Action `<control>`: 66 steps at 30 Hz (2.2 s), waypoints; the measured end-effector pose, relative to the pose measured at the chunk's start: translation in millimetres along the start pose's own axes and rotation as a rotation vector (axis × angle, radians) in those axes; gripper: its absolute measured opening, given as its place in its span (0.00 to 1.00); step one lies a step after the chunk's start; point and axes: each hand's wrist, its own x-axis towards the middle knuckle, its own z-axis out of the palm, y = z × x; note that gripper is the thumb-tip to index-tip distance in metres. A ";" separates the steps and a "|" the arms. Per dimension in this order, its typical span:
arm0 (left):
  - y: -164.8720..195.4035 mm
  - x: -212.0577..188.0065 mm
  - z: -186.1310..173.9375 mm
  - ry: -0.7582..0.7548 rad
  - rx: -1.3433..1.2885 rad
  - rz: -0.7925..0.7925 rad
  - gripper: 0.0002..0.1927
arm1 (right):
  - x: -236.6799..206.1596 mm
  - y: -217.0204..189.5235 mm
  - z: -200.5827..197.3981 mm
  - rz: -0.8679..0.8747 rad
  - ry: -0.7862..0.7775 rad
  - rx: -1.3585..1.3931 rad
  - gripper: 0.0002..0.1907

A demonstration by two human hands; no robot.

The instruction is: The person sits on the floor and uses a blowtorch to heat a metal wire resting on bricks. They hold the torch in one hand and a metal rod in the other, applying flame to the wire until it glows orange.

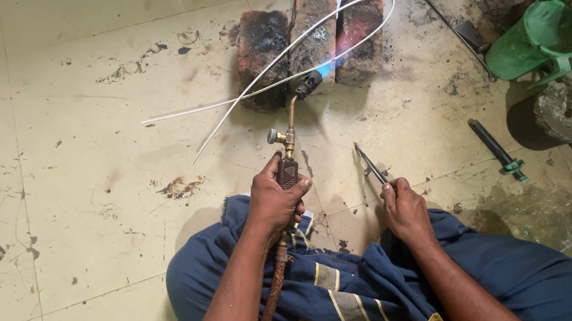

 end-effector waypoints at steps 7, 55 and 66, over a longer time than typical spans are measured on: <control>0.2 -0.6 0.6 0.001 -0.007 -0.001 0.43 | -1.0 -0.8 -1.1 0.005 -0.006 0.010 0.16; 1.8 -2.5 -0.2 0.013 -0.013 0.006 0.41 | -1.0 -3.0 -1.2 0.028 -0.033 -0.009 0.17; 0.0 -1.3 -0.5 -0.003 -0.043 0.012 0.40 | -0.5 -1.2 0.2 -0.006 -0.011 -0.002 0.16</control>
